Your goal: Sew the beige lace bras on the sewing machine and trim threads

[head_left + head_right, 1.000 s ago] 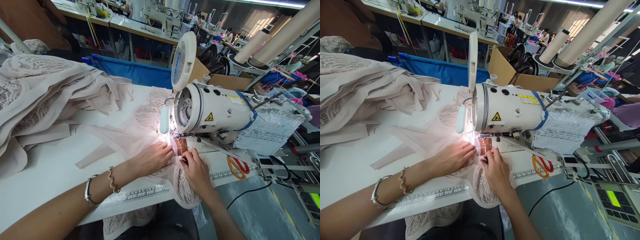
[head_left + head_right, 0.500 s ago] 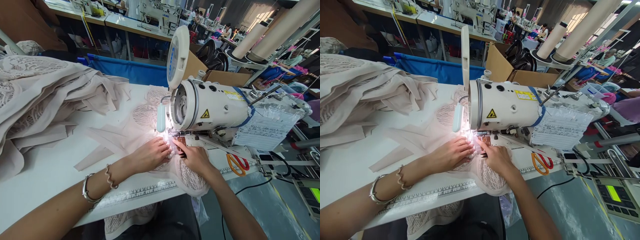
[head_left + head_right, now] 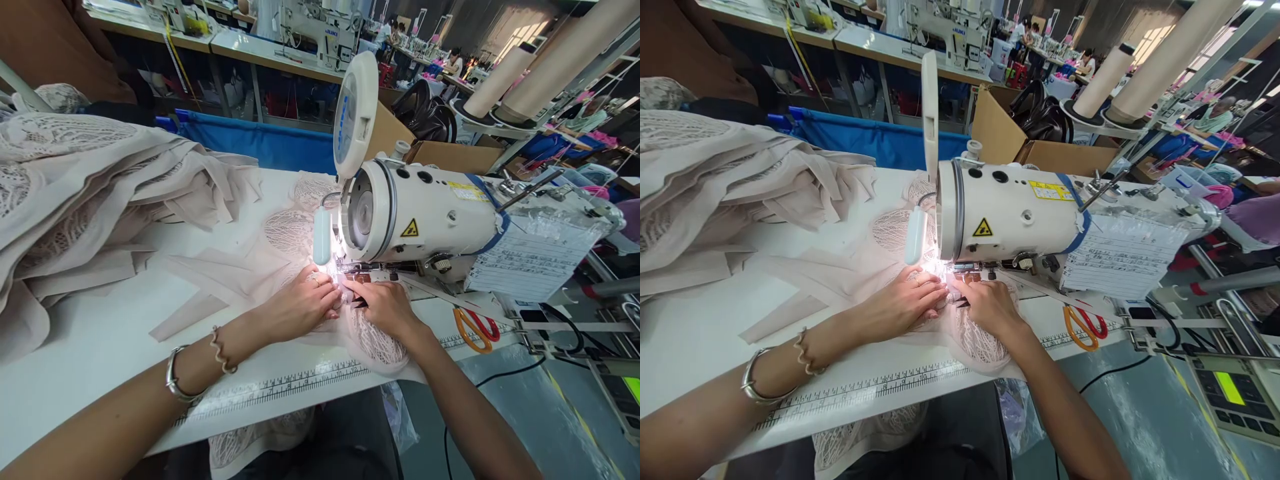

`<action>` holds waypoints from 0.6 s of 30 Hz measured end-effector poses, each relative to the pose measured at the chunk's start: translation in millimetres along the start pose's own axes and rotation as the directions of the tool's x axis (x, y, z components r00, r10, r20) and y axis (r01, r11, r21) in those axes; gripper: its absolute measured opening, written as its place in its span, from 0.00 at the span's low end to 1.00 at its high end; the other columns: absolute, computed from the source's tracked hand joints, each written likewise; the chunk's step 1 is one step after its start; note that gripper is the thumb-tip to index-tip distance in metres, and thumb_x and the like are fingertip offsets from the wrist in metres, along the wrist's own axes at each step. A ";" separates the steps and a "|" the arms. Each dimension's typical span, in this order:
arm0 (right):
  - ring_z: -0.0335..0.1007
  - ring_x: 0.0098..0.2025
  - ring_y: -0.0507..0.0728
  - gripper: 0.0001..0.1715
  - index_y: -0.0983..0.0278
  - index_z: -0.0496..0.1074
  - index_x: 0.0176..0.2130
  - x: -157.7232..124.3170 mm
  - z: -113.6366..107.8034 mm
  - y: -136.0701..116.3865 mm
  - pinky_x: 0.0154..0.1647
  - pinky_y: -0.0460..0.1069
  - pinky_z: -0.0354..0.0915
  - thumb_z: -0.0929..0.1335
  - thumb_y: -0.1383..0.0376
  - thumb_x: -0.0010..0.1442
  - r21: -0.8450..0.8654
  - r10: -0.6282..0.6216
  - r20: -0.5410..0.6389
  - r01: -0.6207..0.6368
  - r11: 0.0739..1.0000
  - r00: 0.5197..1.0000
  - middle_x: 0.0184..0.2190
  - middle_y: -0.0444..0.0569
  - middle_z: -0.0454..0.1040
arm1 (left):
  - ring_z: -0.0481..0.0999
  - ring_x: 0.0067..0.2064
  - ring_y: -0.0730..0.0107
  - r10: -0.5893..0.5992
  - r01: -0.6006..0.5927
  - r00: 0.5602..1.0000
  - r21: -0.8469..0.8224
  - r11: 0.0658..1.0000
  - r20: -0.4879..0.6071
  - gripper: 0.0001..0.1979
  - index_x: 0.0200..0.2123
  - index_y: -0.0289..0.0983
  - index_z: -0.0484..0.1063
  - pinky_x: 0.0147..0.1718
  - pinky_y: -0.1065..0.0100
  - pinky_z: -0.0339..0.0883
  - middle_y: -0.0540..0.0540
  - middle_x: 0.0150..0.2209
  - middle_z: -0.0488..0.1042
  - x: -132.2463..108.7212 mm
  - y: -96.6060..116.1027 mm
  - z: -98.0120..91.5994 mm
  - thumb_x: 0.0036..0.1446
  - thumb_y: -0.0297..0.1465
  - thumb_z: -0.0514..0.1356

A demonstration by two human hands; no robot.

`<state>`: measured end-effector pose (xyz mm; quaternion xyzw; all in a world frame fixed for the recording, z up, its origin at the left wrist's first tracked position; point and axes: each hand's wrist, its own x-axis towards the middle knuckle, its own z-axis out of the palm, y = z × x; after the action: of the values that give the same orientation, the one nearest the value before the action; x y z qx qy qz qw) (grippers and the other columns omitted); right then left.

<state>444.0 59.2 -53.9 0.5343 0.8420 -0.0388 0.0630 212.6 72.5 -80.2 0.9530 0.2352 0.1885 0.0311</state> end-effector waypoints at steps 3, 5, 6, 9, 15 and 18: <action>0.77 0.40 0.59 0.34 0.53 0.73 0.62 -0.1 2.5 3.0 0.35 0.50 0.58 0.63 0.73 0.59 0.002 -0.015 -0.024 0.015 1.000 1.000 0.41 0.47 0.84 | 0.73 0.51 0.55 -0.015 0.015 1.000 0.018 1.000 0.006 0.16 0.50 0.38 0.74 0.54 0.52 0.56 0.42 0.43 0.79 -0.6 -0.6 0.2 0.75 0.35 0.48; 0.77 0.40 0.58 0.36 0.53 0.72 0.63 1.0 3.9 5.0 0.35 0.49 0.58 0.63 0.73 0.59 0.016 -0.014 -0.021 0.014 1.000 1.000 0.43 0.47 0.84 | 0.72 0.53 0.53 -0.040 0.040 0.999 0.034 0.999 0.004 0.16 0.49 0.37 0.75 0.55 0.51 0.54 0.40 0.45 0.79 -0.8 0.1 0.0 0.74 0.36 0.49; 0.77 0.40 0.58 0.38 0.53 0.70 0.65 1.6 4.3 6.0 0.34 0.49 0.58 0.63 0.74 0.58 0.023 -0.014 -0.017 0.014 1.000 1.000 0.43 0.46 0.84 | 0.72 0.54 0.52 -0.050 0.050 0.999 0.042 0.998 0.007 0.16 0.49 0.37 0.75 0.56 0.51 0.54 0.39 0.47 0.78 -0.9 0.7 -0.2 0.74 0.36 0.50; 0.77 0.40 0.58 0.41 0.52 0.67 0.67 3.2 5.1 8.4 0.33 0.49 0.57 0.63 0.75 0.57 0.036 -0.028 -0.023 0.029 0.999 0.999 0.43 0.44 0.84 | 0.71 0.56 0.51 -0.052 0.050 0.998 0.064 0.997 0.029 0.19 0.48 0.34 0.75 0.59 0.50 0.51 0.38 0.50 0.78 -1.0 2.2 -2.1 0.74 0.38 0.49; 0.76 0.40 0.56 0.32 0.52 0.77 0.57 5.5 9.9 14.4 0.31 0.48 0.58 0.63 0.74 0.60 0.065 -0.087 -0.118 0.095 0.993 0.989 0.38 0.44 0.84 | 0.73 0.54 0.51 -0.052 0.049 0.998 0.093 0.994 0.030 0.22 0.54 0.33 0.72 0.60 0.46 0.50 0.35 0.52 0.77 -2.0 1.1 -4.7 0.75 0.41 0.46; 0.75 0.39 0.55 0.30 0.54 0.77 0.57 11.0 16.9 21.1 0.33 0.46 0.60 0.62 0.74 0.62 0.126 -0.119 -0.148 0.138 0.982 0.982 0.37 0.45 0.83 | 0.72 0.57 0.48 -0.064 0.063 0.998 0.096 0.993 0.012 0.21 0.52 0.34 0.74 0.60 0.44 0.51 0.34 0.54 0.76 -3.1 -0.3 -1.4 0.74 0.41 0.48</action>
<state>459.5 75.7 -72.2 0.4831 0.8726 -0.0626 -0.0353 209.4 71.3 -80.0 0.9468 0.2740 0.1688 -0.0069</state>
